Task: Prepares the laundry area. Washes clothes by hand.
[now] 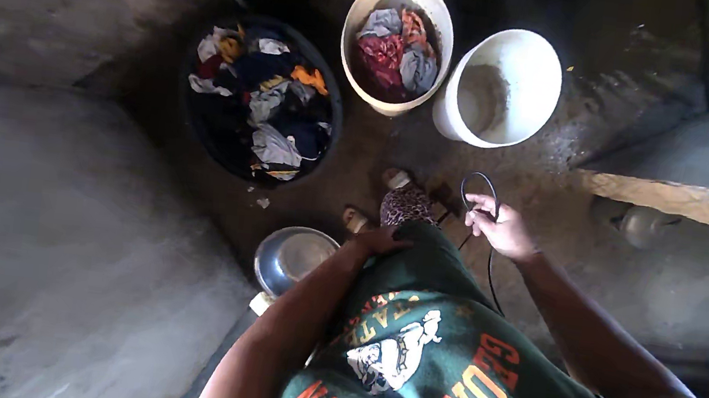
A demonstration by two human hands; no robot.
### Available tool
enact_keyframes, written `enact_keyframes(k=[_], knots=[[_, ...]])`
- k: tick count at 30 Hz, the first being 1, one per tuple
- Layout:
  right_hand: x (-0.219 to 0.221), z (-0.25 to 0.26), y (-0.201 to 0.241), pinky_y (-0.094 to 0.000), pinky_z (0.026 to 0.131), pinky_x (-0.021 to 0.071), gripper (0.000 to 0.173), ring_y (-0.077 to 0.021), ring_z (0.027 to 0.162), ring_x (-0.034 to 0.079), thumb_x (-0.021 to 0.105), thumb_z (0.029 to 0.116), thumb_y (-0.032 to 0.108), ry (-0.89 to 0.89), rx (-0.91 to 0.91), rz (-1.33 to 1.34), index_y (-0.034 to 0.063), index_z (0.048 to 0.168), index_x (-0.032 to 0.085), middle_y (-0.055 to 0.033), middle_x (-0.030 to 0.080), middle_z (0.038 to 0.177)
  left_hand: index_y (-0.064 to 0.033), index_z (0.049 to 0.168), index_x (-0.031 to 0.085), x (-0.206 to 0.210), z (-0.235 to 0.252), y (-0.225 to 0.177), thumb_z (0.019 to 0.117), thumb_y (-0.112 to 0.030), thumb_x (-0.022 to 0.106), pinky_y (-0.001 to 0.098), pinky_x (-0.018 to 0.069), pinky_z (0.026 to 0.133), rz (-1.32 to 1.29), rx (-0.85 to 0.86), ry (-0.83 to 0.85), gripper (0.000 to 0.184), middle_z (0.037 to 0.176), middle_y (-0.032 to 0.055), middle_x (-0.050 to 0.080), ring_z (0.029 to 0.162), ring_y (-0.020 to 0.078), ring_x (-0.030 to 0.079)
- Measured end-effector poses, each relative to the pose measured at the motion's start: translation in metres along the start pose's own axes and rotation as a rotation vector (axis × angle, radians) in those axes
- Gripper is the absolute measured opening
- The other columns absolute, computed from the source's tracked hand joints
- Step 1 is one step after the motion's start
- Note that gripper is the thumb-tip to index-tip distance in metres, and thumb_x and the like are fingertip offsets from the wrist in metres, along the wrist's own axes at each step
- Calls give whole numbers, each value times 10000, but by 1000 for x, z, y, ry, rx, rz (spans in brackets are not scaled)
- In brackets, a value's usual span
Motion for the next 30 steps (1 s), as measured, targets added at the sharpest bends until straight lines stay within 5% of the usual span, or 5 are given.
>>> enact_keyframes(k=[5,11,15,21,30], knots=[[-4,1,-35,-531,837,488,466,-300,882,605,422,1116,401,-28,217,-180,18,1291,621,-192,643,1007,-16,1240,684,-10,-76,-84,1015,-149,640,480,459,1085,110,330,-4,265,1258,174,676,1214,273,623],[-3,-13,-66,-628,970,476,579,-432,1051,656,325,1135,407,57,210,-245,-66,1223,646,-292,674,1079,19,1075,665,-21,-139,-83,1008,-90,566,284,534,900,-248,518,-120,161,1034,73,671,969,82,632],[-2,-16,-69,-563,975,502,478,-361,1031,668,392,1127,367,89,188,-156,8,1382,576,-240,683,1117,-29,1041,639,-10,-141,-91,995,-131,576,214,487,746,-264,424,-93,128,856,-23,611,777,11,566],[2,-29,-66,-651,939,496,468,-415,1096,647,620,1025,255,256,338,-442,90,1455,539,-245,657,1210,-38,1172,698,-4,-165,-107,1016,-199,619,243,546,803,-55,476,-57,238,969,39,704,833,48,640],[19,-61,-74,-407,764,552,325,-218,760,643,529,1069,112,475,383,-373,42,1378,599,-152,674,937,-35,1162,716,3,-162,-81,1049,-236,574,327,523,935,50,344,-41,271,1060,81,716,973,97,656]])
Point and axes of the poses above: each hand's wrist, its own z-axis towards the middle knuckle, its own x-axis out of the palm, y = z × x, the point moved 7 cm from there along z, towards the middle knuckle
